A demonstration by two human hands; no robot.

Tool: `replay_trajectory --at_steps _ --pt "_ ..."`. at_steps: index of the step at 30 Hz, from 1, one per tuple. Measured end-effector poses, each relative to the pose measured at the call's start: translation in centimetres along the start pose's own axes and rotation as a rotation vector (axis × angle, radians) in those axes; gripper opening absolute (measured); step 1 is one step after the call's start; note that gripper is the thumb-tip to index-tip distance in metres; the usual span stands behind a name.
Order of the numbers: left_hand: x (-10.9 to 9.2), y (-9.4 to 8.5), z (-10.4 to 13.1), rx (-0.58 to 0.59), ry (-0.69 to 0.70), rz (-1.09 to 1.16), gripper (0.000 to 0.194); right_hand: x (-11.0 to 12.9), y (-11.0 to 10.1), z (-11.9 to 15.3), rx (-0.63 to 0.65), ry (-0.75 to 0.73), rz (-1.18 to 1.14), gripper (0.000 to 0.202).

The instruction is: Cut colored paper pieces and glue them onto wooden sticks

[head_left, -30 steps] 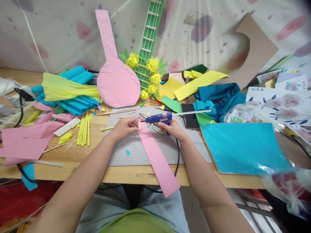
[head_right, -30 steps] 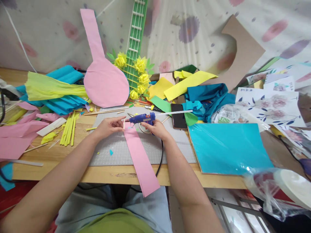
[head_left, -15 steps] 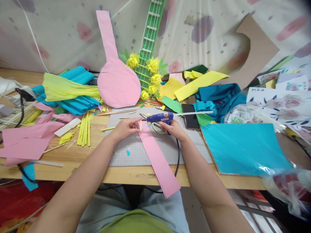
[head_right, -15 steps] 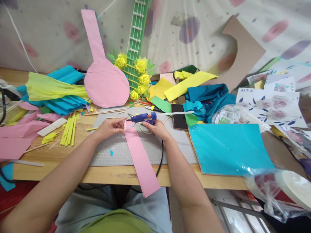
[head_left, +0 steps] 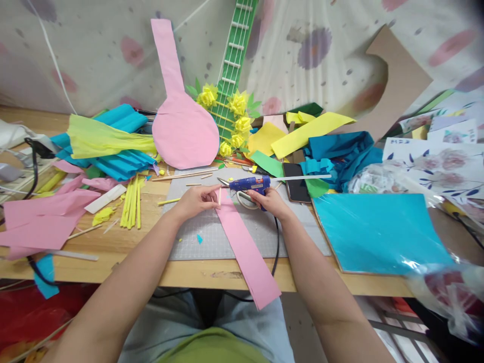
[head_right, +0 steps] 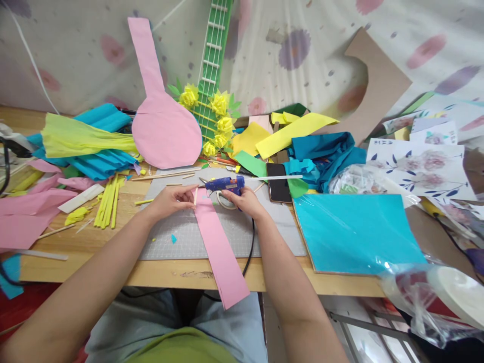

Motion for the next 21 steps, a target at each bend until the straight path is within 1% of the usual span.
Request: replay_trajectory --at_steps 2,4,7,9,10,12,14,16,18,21 --pt "0.1 0.0 0.0 -0.016 -0.014 0.008 0.059 0.1 -0.3 0.0 -0.008 -0.005 0.035 0.041" --pt "0.3 -0.2 0.0 -0.049 -0.026 0.014 0.06 0.1 -1.3 -0.1 -0.075 -0.027 0.091 0.04" --pt "0.7 -0.8 -0.1 -0.139 -0.03 0.015 0.064 -0.7 -3.7 -0.4 -0.274 -0.028 0.175 0.043" --pt "1.2 -1.5 -0.2 -0.248 -0.027 0.002 0.065 -1.8 -5.2 -0.7 -0.396 0.012 0.237 0.047" --pt "1.4 -2.0 -0.2 -0.319 -0.026 -0.01 0.065 -2.4 -5.7 -0.9 -0.434 0.038 0.279 0.049" --pt "1.9 -2.9 -0.2 -0.459 -0.024 -0.037 0.064 -3.3 -6.1 -1.4 -0.441 0.097 0.368 0.051" --pt "2.4 -3.6 -0.2 -0.549 -0.023 -0.049 0.063 -3.8 -6.0 -1.8 -0.403 0.144 0.434 0.052" --pt "2.6 -3.9 -0.3 -0.583 -0.008 -0.046 0.064 -3.8 -5.8 -2.0 -0.366 0.149 0.468 0.054" --pt "2.3 -4.0 -0.2 -0.592 0.045 -0.072 0.063 -3.4 -5.9 -1.7 -0.358 0.113 0.507 0.055" --pt "1.1 -3.6 0.1 -0.573 0.162 -0.158 0.058 -2.3 -7.2 -0.4 -0.421 0.054 0.596 0.057"
Point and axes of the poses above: each hand's wrist, its own z-axis away from the middle knuckle, its own y-axis out of the palm, x = y × z, the point moved 5 cm from there along -z, towards the middle knuckle, and after that the axes turned 2 degrees about x, right-handed, at the moved point
